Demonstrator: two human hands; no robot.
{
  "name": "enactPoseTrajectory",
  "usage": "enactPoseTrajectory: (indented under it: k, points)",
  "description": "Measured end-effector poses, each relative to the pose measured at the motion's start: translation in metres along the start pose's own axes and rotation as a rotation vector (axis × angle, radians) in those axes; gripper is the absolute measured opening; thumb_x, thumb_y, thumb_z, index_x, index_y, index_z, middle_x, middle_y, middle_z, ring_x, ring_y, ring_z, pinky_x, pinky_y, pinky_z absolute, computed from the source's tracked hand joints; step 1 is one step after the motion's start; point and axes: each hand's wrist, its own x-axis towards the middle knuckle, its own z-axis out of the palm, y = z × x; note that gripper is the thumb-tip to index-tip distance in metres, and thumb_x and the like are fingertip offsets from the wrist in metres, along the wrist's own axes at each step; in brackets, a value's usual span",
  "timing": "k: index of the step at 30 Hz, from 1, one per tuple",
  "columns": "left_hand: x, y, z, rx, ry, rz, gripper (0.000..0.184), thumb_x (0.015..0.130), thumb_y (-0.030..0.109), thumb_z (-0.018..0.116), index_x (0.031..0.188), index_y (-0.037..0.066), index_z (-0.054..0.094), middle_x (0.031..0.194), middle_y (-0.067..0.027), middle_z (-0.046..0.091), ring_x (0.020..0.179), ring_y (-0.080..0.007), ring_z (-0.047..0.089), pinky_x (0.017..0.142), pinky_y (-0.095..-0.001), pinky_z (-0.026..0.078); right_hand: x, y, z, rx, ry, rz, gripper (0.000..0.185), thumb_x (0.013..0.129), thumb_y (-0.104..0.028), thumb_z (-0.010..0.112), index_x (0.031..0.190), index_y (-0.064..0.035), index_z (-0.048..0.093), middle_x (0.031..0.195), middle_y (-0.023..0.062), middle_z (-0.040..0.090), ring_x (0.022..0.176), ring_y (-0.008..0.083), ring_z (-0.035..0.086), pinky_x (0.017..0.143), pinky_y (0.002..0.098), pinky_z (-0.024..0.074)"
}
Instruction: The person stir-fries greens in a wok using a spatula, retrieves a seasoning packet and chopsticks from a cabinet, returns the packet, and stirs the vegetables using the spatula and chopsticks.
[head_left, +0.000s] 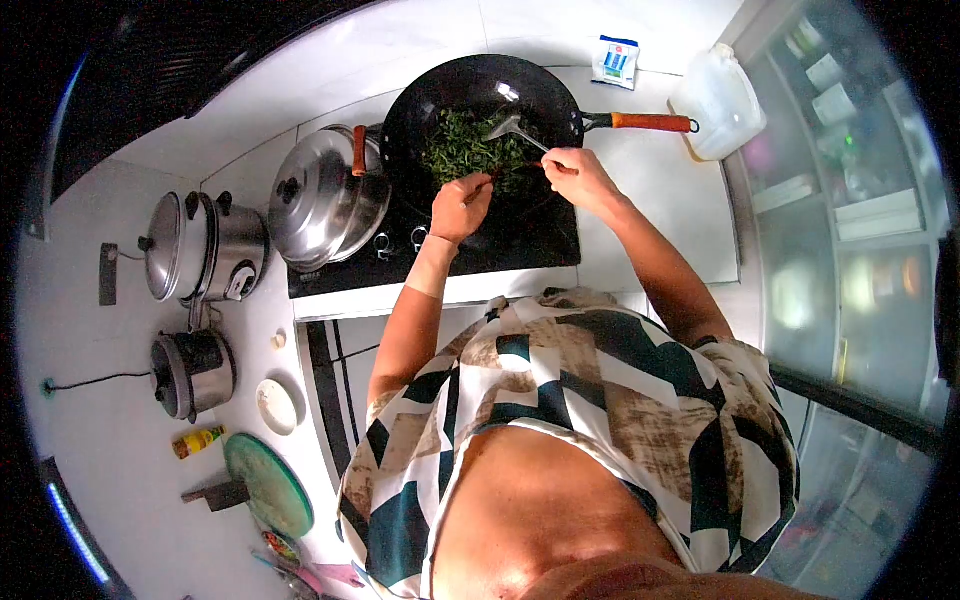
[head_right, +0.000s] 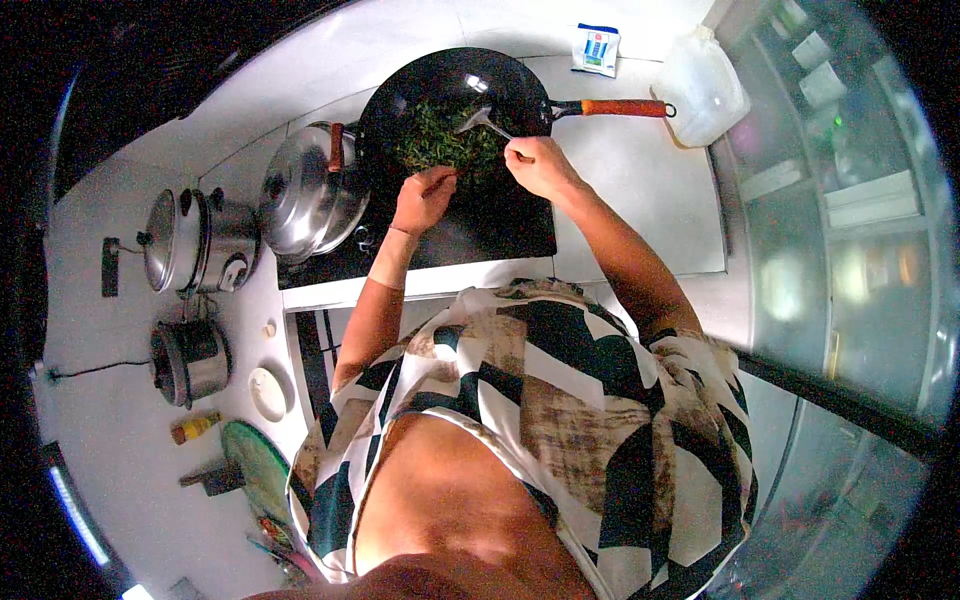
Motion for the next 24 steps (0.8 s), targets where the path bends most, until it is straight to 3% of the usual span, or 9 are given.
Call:
enactPoseTrajectory:
  k: [2,5,8,9,12,14,18,22,24]
  points:
    - [-0.004,0.005,-0.006,0.021,-0.006,-0.022,0.018,0.081,0.020,0.060,0.093,0.008,0.067,0.078,-0.0159,0.066,0.074,-0.0320,0.065,0.063,-0.0368,0.051,-0.001,-0.001,-0.006,-0.247,0.076,-0.047,0.010,0.080,-0.012,0.057,0.076,-0.0030,0.057,0.066,0.0172,0.059,0.058,0.0322,0.059,0.053,0.0380,0.0447]
    - [-0.006,0.003,-0.009,0.037,-0.043,0.016,0.021,0.084,0.017,0.061,0.098,0.003,0.066,0.073,-0.0150,0.065,0.063,-0.0205,0.064,0.059,-0.0309,0.049,0.004,-0.007,-0.004,-0.238,0.130,-0.152,0.010,0.080,-0.012,0.056,0.075,-0.0036,0.057,0.066,0.0176,0.059,0.062,0.0347,0.060,0.055,0.0405,0.0459]
    - [-0.005,0.002,-0.005,-0.039,-0.020,-0.008,0.021,0.084,0.017,0.061,0.098,0.003,0.066,0.075,-0.0146,0.066,0.064,-0.0203,0.064,0.060,-0.0303,0.049,0.003,0.002,0.004,-0.044,-0.016,0.040,0.010,0.079,-0.012,0.056,0.074,-0.0042,0.057,0.067,0.0174,0.059,0.064,0.0366,0.060,0.055,0.0428,0.0461]
    - [-0.006,0.004,-0.007,-0.028,-0.030,-0.021,0.020,0.083,0.018,0.061,0.097,0.005,0.066,0.075,-0.0149,0.066,0.066,-0.0236,0.065,0.060,-0.0321,0.050,0.002,0.002,0.000,-0.258,0.134,-0.141,0.010,0.079,-0.012,0.055,0.073,-0.0044,0.057,0.065,0.0165,0.059,0.060,0.0330,0.060,0.053,0.0397,0.0456]
    - [-0.010,0.006,-0.012,0.008,-0.044,-0.028,0.019,0.081,0.019,0.060,0.095,0.008,0.066,0.077,-0.0154,0.066,0.069,-0.0306,0.065,0.061,-0.0359,0.051,0.003,-0.005,-0.003,-0.195,0.149,-0.181,0.009,0.080,-0.012,0.056,0.074,-0.0048,0.059,0.064,0.0155,0.058,0.057,0.0302,0.060,0.053,0.0373,0.0455]
    - [-0.009,0.004,-0.010,0.029,-0.044,0.021,0.019,0.081,0.019,0.060,0.095,0.008,0.066,0.078,-0.0153,0.066,0.070,-0.0313,0.064,0.062,-0.0364,0.051,0.003,0.001,0.008,0.115,-0.033,0.021,0.007,0.079,-0.011,0.057,0.078,-0.0045,0.059,0.064,0.0147,0.059,0.059,0.0325,0.059,0.054,0.0384,0.0460]
    - [-0.012,0.012,-0.016,0.068,-0.046,0.004,0.019,0.081,0.019,0.060,0.095,0.008,0.067,0.079,-0.0158,0.066,0.072,-0.0326,0.064,0.063,-0.0374,0.051,0.005,0.009,0.002,-0.331,0.182,-0.206,0.006,0.079,-0.010,0.057,0.079,-0.0043,0.060,0.066,0.0146,0.060,0.060,0.0308,0.060,0.056,0.0374,0.0466]
    - [-0.016,0.015,-0.019,0.080,-0.061,-0.023,0.019,0.081,0.019,0.060,0.095,0.007,0.067,0.081,-0.0161,0.066,0.074,-0.0332,0.064,0.063,-0.0381,0.051,-0.004,0.007,0.004,0.154,-0.055,0.086,0.008,0.079,-0.009,0.057,0.074,-0.0035,0.057,0.066,0.0166,0.060,0.060,0.0338,0.060,0.054,0.0391,0.0467]
    - [-0.017,0.015,-0.018,0.062,-0.037,-0.019,0.020,0.081,0.020,0.061,0.095,0.007,0.067,0.081,-0.0161,0.066,0.075,-0.0335,0.064,0.064,-0.0383,0.051,-0.006,0.010,0.001,-0.007,0.032,-0.023,0.008,0.081,-0.010,0.057,0.076,-0.0040,0.059,0.064,0.0137,0.060,0.058,0.0261,0.062,0.052,0.0349,0.0466]
